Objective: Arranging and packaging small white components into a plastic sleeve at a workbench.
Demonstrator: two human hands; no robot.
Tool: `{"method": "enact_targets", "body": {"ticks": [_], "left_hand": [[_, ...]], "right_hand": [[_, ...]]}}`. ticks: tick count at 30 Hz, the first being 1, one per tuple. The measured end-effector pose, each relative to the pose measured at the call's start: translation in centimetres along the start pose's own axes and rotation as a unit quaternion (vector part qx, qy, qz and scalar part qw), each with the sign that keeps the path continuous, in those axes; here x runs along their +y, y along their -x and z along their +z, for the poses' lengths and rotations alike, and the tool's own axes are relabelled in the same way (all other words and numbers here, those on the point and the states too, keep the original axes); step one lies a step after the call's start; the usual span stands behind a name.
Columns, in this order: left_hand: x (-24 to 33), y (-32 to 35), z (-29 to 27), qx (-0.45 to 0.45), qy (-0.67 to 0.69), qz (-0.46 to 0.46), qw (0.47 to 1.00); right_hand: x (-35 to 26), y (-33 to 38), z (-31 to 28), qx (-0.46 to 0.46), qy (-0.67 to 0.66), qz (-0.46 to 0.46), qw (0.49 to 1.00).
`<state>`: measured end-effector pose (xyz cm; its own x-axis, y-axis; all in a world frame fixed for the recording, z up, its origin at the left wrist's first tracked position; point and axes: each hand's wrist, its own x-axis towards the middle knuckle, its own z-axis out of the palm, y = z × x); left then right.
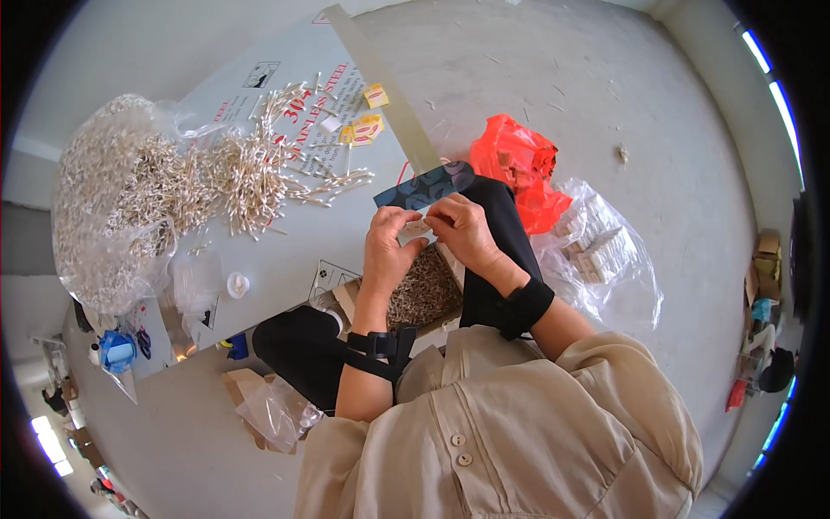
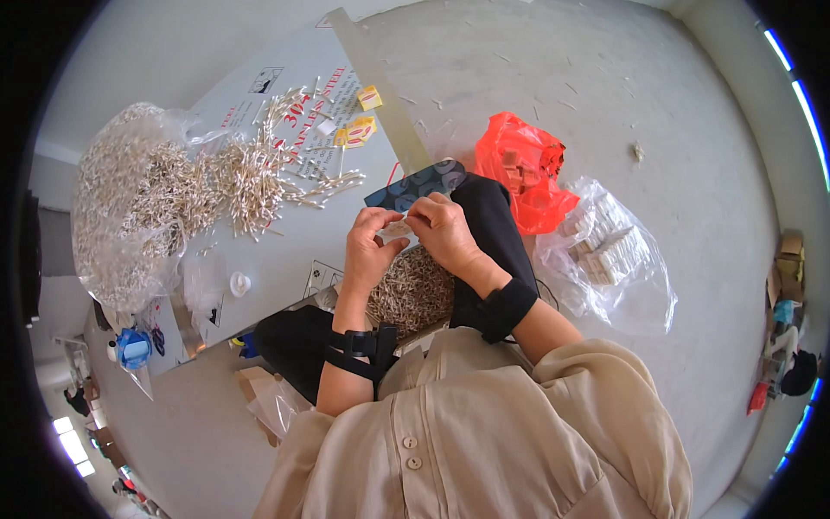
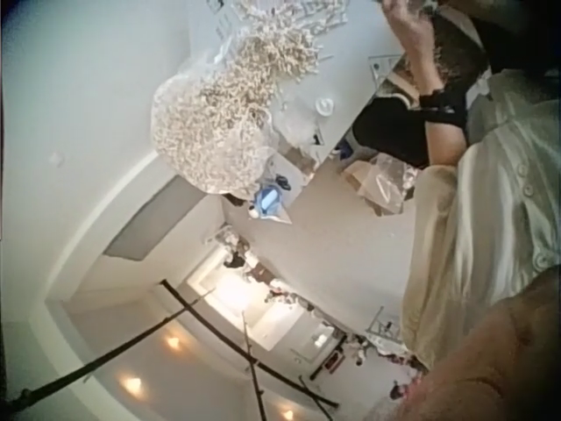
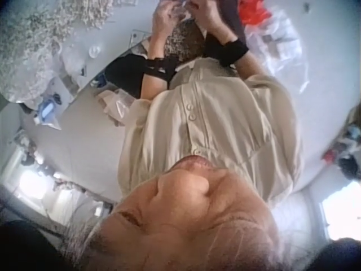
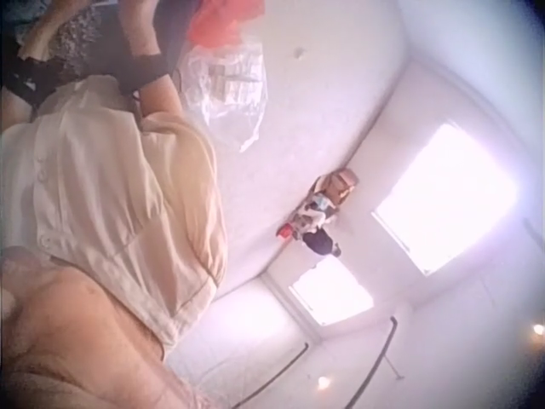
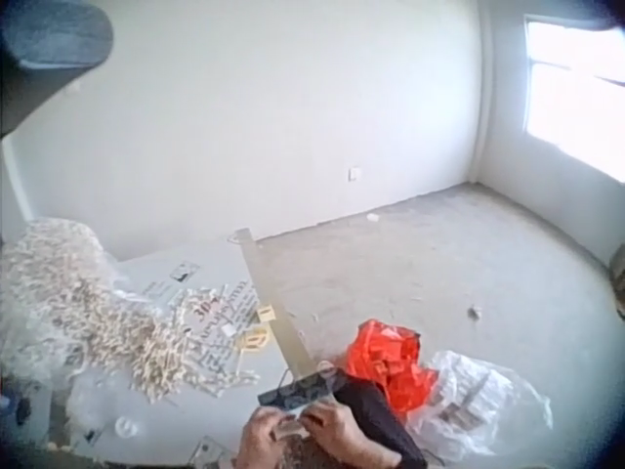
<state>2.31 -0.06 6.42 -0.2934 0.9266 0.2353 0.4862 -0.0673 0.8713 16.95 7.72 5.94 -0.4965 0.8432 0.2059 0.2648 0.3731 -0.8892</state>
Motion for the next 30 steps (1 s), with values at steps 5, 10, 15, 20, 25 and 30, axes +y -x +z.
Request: {"method": "enact_targets", "body": {"ticks": [5, 10, 15, 20, 25, 30], "left_hand": [[0.0, -0.1, -0.3, 0.022, 0.012, -0.023, 0.999], [-1.2, -0.2, -0.1, 0.032, -0.072, 0.109, 0.991], [-0.7, -0.1, -0.2, 0.056, -0.16, 0.172, 0.97], [-0.3, -0.6, -0.2, 0.047, -0.165, 0.19, 0.967], [-0.4, -0.7, -0.5, 0.019, -0.156, 0.175, 0.972], [-0.6, -0.9, -0.8, -0.004, -0.199, 0.194, 0.961]], "right_hand": [[-1.0, -0.4, -1.4, -0.069, -0.053, -0.011, 0.996], [0.1, -0.6, -1.7, -0.077, 0.105, -0.209, 0.969], [0.2, -1.1, -1.7, -0.086, 0.167, -0.249, 0.95], [-0.3, -1.4, -1.7, -0.079, 0.21, -0.306, 0.925], [-0.1, -1.3, -1.5, -0.073, 0.191, -0.296, 0.933], [0.6, -2.2, -1.9, -0.108, 0.15, -0.297, 0.937]]}}
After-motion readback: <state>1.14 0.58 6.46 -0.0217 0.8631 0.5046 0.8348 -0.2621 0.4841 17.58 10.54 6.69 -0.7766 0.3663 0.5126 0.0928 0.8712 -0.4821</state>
